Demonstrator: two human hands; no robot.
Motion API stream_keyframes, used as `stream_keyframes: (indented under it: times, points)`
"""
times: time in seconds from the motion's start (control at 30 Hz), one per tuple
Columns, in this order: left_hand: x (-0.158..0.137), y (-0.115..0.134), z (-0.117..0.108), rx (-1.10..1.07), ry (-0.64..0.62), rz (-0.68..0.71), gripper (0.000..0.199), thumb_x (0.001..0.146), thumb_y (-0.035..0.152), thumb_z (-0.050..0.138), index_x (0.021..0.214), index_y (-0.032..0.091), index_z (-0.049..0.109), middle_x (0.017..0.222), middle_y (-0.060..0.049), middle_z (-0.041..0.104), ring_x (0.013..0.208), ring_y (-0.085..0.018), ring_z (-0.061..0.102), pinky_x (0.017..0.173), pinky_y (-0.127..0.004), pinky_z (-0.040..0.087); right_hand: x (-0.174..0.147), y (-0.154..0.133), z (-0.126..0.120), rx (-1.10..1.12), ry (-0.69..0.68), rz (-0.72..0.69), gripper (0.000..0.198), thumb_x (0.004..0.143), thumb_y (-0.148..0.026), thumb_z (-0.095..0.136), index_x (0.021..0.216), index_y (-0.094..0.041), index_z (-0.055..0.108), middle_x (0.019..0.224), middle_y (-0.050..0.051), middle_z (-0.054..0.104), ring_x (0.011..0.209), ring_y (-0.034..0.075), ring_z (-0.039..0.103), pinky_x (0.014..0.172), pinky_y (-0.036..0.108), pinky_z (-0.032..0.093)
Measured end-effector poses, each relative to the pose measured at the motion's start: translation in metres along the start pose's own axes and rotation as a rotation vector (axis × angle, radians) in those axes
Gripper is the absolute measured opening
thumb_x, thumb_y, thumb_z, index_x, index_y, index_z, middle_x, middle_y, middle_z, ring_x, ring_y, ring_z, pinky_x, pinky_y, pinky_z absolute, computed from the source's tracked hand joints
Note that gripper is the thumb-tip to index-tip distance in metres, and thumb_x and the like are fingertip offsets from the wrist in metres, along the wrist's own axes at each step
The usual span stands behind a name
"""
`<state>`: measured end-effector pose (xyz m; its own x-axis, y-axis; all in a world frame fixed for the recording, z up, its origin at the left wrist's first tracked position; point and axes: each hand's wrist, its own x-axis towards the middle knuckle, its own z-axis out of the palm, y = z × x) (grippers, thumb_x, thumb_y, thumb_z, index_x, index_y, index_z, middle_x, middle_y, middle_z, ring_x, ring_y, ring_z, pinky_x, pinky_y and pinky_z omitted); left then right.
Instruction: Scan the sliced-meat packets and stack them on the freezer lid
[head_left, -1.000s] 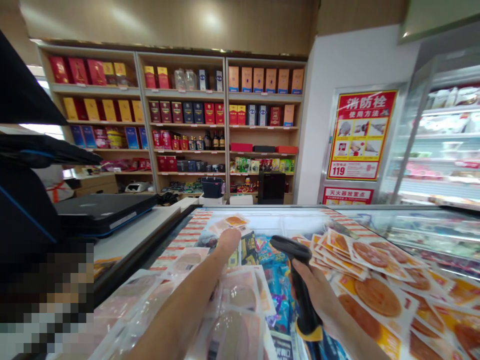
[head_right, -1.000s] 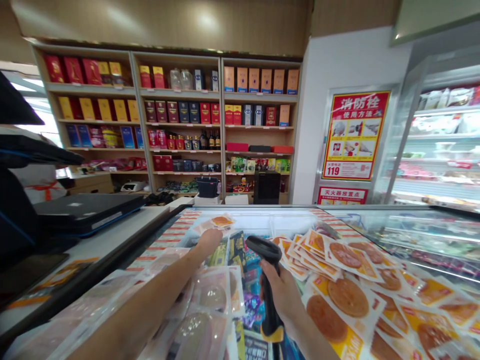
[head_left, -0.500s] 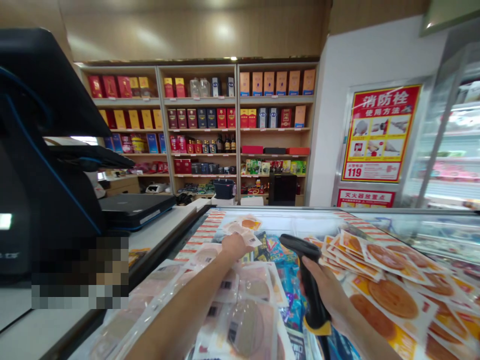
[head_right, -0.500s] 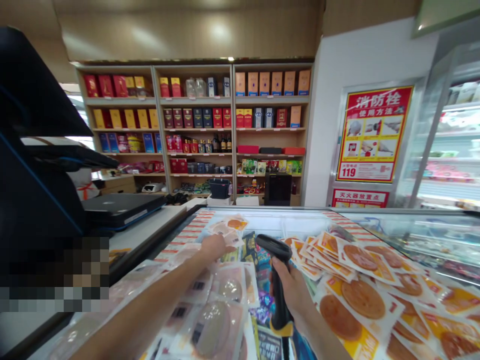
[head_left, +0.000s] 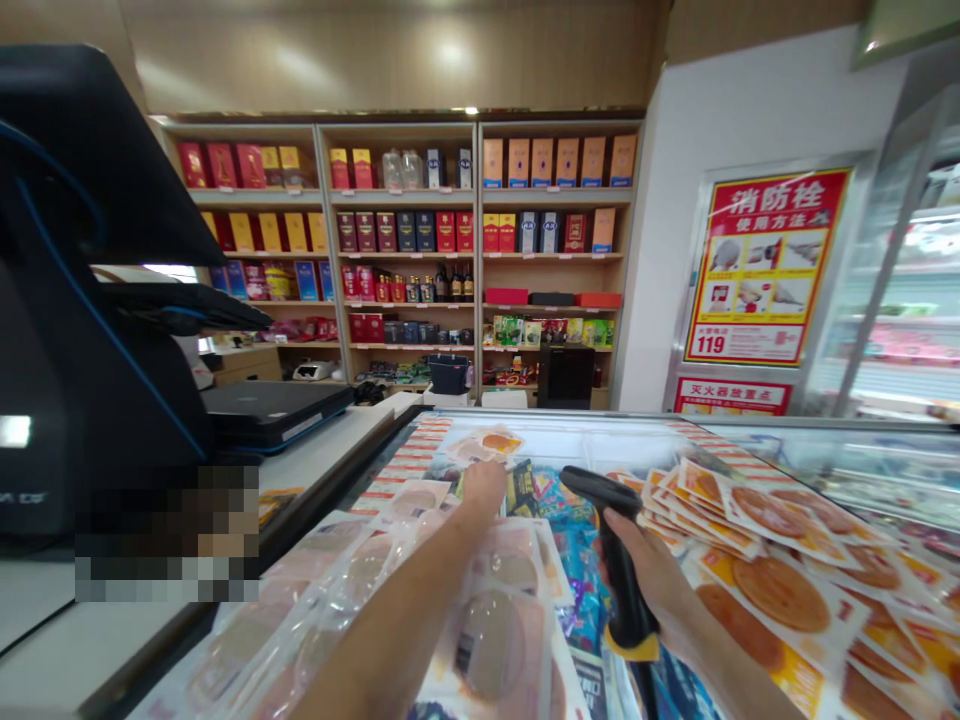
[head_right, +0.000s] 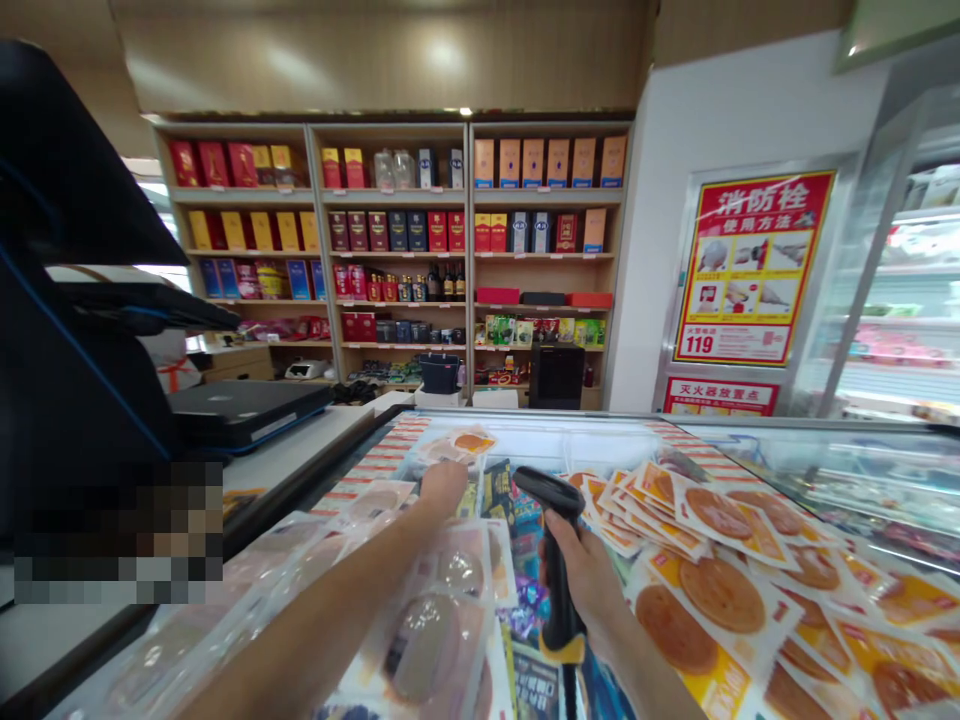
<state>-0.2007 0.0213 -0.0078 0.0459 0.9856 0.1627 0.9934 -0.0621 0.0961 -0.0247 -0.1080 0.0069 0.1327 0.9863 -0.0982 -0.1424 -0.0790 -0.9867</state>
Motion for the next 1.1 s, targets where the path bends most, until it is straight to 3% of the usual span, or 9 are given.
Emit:
stream_keyframes:
  times: [0.13, 0.27, 0.43, 0.67, 0.83, 1.1]
  points:
    - [-0.004, -0.024, -0.014, -0.007, -0.021, -0.088, 0.03, 0.079, 0.03, 0.046, 0.104, 0.015, 0.049, 0.104, -0.006, 0.053, 0.088, -0.016, 0.053, 0.074, -0.037, 0.045, -0.003, -0.001, -0.001, 0.092, -0.002, 0.004, 0.028, 0.064, -0.043, 0.056, 0.066, -0.015, 0.052, 0.044, -0.003, 0.052, 0.035, 0.009, 0.047, 0.033, 0.019, 0.036]
    - [-0.011, -0.042, -0.02, -0.03, -0.051, -0.142, 0.03, 0.079, 0.03, 0.045, 0.105, 0.015, 0.048, 0.103, -0.006, 0.053, 0.087, -0.016, 0.054, 0.073, -0.036, 0.045, -0.01, -0.005, 0.0, 0.119, -0.024, 0.007, 0.028, 0.065, -0.044, 0.055, 0.062, -0.016, 0.05, 0.043, -0.003, 0.052, 0.034, 0.008, 0.047, 0.033, 0.019, 0.037]
    - [-0.013, -0.032, -0.015, -0.024, -0.102, -0.128, 0.03, 0.079, 0.031, 0.046, 0.104, 0.015, 0.049, 0.102, -0.006, 0.053, 0.087, -0.016, 0.054, 0.073, -0.036, 0.045, -0.009, -0.008, 0.011, 0.174, -0.055, 0.09, 0.034, 0.067, -0.046, 0.051, 0.057, -0.014, 0.051, 0.039, -0.001, 0.051, 0.033, 0.008, 0.047, 0.033, 0.019, 0.037]
    - [-0.001, -0.019, -0.001, -0.041, -0.057, -0.013, 0.031, 0.079, 0.03, 0.046, 0.106, 0.014, 0.048, 0.106, -0.007, 0.052, 0.09, -0.017, 0.052, 0.076, -0.038, 0.044, 0.003, 0.001, 0.014, 0.09, -0.067, 0.091, 0.038, 0.069, -0.048, 0.049, 0.055, -0.013, 0.053, 0.039, 0.001, 0.052, 0.033, 0.008, 0.046, 0.034, 0.018, 0.036]
    - [-0.002, -0.027, -0.003, -0.165, -0.016, -0.012, 0.031, 0.079, 0.03, 0.046, 0.105, 0.015, 0.048, 0.107, -0.007, 0.052, 0.091, -0.017, 0.052, 0.077, -0.039, 0.044, 0.005, 0.001, 0.009, 0.102, -0.047, 0.112, 0.038, 0.068, -0.048, 0.05, 0.055, -0.013, 0.054, 0.04, 0.001, 0.052, 0.035, 0.008, 0.047, 0.034, 0.018, 0.037]
    - [-0.012, -0.053, -0.013, -0.552, -0.026, -0.217, 0.029, 0.079, 0.03, 0.045, 0.104, 0.015, 0.049, 0.101, -0.006, 0.054, 0.084, -0.015, 0.054, 0.071, -0.035, 0.046, -0.008, -0.002, 0.02, 0.145, -0.085, 0.145, 0.033, 0.068, -0.046, 0.051, 0.058, -0.014, 0.053, 0.038, -0.001, 0.051, 0.035, 0.008, 0.047, 0.033, 0.018, 0.037]
